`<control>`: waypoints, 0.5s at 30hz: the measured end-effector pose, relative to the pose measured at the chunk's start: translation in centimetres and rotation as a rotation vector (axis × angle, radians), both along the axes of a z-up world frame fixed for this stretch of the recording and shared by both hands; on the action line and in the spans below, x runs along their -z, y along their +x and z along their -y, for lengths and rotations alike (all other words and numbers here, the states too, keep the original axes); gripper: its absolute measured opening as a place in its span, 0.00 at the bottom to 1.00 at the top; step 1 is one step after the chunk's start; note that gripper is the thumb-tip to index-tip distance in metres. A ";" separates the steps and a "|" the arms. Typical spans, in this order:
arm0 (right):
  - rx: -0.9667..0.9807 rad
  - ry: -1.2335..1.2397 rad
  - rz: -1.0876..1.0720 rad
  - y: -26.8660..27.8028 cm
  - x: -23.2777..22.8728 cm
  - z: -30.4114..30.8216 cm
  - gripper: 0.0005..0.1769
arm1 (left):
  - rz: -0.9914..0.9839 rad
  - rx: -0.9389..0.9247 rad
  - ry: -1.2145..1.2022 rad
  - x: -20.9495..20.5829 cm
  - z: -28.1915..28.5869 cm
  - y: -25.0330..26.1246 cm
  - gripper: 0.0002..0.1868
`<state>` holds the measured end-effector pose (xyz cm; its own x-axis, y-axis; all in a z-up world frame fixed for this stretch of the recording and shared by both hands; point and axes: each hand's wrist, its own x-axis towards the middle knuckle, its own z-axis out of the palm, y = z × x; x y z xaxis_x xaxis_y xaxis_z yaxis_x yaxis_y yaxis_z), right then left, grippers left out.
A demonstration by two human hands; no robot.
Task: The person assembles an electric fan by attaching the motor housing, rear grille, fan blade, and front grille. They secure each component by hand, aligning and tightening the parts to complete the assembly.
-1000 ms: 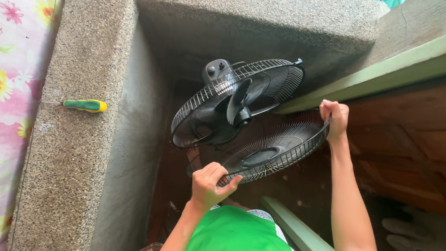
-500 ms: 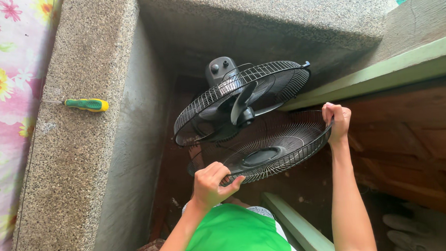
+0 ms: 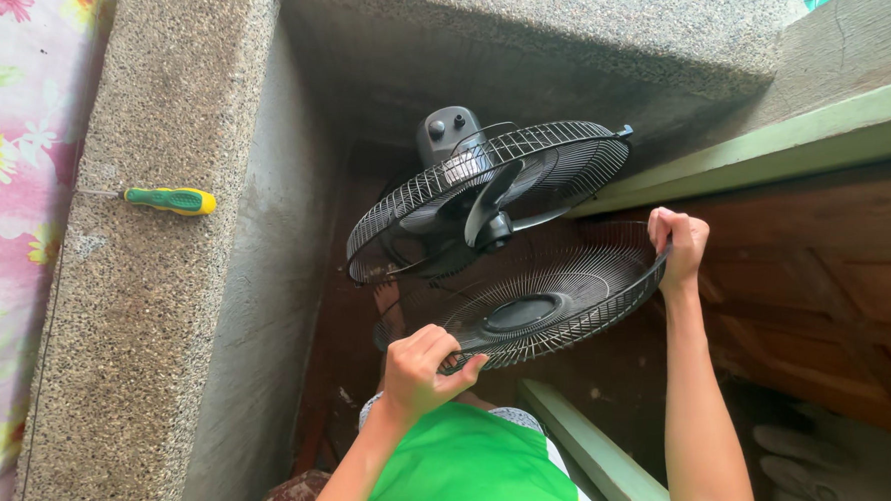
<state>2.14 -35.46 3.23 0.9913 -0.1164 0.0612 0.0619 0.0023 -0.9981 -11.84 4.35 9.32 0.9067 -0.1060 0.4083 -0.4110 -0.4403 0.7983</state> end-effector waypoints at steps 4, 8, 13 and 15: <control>0.011 -0.005 -0.001 -0.9 0.3 0.2 0.26 | -0.027 0.029 0.025 -0.1 -0.2 0.1 0.21; 0.019 -0.013 -0.002 -0.8 0.5 0.4 0.26 | 0.013 0.048 0.021 0.1 -0.3 0.9 0.19; 0.036 -0.031 0.036 0.2 0.3 -0.3 0.26 | 0.162 0.063 0.137 -0.1 -1.1 1.6 0.16; 0.097 -0.051 0.015 1.0 0.2 -1.0 0.26 | 0.178 -0.017 0.189 -0.4 -1.6 1.9 0.18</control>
<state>3.14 -34.50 2.98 0.9746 -0.2077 0.0841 0.0742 -0.0548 -0.9957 -9.95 5.94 9.73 0.8246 -0.1814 0.5358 -0.5290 -0.5829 0.6168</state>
